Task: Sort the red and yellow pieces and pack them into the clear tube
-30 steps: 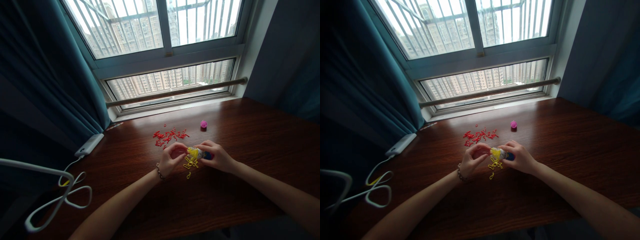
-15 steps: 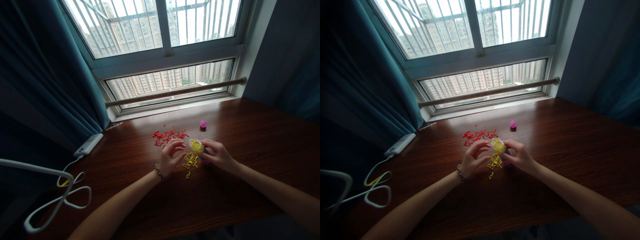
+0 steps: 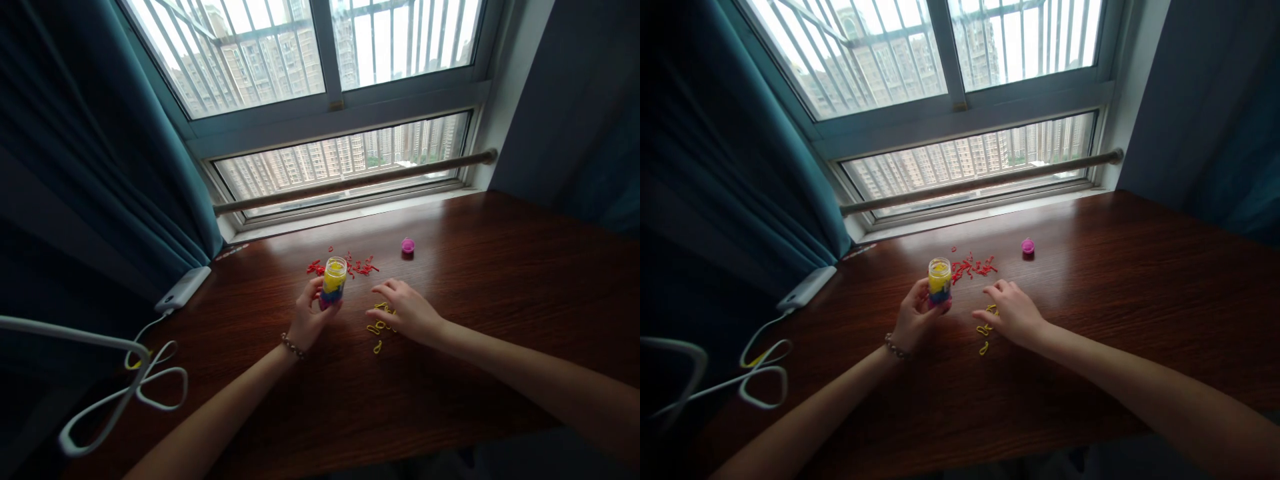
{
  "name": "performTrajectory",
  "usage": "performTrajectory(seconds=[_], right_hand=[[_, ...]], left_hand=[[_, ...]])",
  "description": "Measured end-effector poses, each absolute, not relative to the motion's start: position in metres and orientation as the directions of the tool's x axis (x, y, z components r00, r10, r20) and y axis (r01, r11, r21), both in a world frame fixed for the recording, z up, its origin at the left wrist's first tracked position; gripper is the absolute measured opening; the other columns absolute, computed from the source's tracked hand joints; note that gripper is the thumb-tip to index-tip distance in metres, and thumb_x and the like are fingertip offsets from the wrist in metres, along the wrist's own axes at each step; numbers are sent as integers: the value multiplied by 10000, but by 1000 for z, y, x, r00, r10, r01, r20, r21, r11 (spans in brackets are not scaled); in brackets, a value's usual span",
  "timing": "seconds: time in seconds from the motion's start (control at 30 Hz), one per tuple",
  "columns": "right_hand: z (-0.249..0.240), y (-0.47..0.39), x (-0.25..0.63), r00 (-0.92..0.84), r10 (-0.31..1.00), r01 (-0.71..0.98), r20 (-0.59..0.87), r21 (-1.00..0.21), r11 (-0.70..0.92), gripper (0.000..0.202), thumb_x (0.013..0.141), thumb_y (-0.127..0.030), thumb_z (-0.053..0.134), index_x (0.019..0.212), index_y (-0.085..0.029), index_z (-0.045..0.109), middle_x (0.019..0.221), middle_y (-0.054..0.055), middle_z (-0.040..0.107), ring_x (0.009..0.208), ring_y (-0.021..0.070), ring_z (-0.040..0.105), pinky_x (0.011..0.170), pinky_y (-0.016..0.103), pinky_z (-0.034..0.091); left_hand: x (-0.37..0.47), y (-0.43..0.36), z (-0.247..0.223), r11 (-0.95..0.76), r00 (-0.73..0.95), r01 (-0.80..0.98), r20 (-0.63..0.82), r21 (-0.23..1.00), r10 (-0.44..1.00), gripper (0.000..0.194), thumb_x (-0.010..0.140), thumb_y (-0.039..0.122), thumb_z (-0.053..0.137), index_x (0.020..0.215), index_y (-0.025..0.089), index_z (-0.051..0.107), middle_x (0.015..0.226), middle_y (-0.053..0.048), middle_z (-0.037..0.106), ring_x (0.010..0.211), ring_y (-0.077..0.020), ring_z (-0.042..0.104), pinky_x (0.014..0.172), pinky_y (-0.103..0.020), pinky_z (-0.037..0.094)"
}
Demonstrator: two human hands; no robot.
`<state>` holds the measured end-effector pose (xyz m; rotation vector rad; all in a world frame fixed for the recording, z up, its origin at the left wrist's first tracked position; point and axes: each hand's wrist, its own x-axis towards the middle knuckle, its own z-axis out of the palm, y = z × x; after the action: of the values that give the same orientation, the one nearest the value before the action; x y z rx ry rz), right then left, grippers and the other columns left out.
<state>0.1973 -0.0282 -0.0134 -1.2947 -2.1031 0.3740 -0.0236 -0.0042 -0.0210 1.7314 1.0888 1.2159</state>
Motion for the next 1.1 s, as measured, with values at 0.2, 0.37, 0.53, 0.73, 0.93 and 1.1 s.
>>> performTrajectory(seconds=[0.2,0.37,0.53,0.73,0.93,1.1], right_hand=[[-31,-48,192,-514,814,668,270,-469,578,713,552,-532,721,1150,-197,524,1075,123,528,982,290,455,785,396,460],[-36,-45,189,-534,794,589,291,-545,596,163,736,-251,645,895,-217,629,952,54,553,868,189,521,753,296,466],[-40,-35,193,-474,821,637,318,-521,569,107,798,-187,549,881,-207,613,868,37,571,783,161,557,713,272,467],[-24,-42,194,-275,933,914,232,-237,329,428,731,-480,597,1035,-184,544,878,88,566,694,234,592,551,308,447],[-22,-48,194,-341,932,888,124,-283,363,347,733,-455,609,972,-206,568,890,57,549,676,194,602,566,262,418],[-30,-42,192,-426,884,768,192,-441,465,100,810,-225,513,838,-198,606,825,28,543,666,124,558,625,218,409]], left_hand=[[-56,-6,-34,-396,177,396,354,829,918,435,690,292,636,1088,191,495,1022,-54,569,927,-183,554,849,-329,448],[-51,-10,-31,-470,271,457,385,755,882,385,709,249,616,1080,194,529,1049,-57,562,973,-190,539,877,-326,425],[-52,-11,-28,-520,344,522,391,676,854,404,712,193,602,1107,216,526,1098,-68,535,1025,-206,516,913,-348,404],[-54,-11,-30,-521,377,577,360,629,853,427,710,180,595,1128,218,518,1107,-72,522,1036,-215,505,926,-373,392],[-54,-10,-32,-540,388,582,376,608,841,470,691,120,587,1140,233,509,1111,-63,518,1047,-213,496,937,-378,389],[-54,-11,-33,-570,407,614,400,545,821,464,697,154,598,1145,239,513,1104,-62,499,1043,-208,484,933,-370,398]])
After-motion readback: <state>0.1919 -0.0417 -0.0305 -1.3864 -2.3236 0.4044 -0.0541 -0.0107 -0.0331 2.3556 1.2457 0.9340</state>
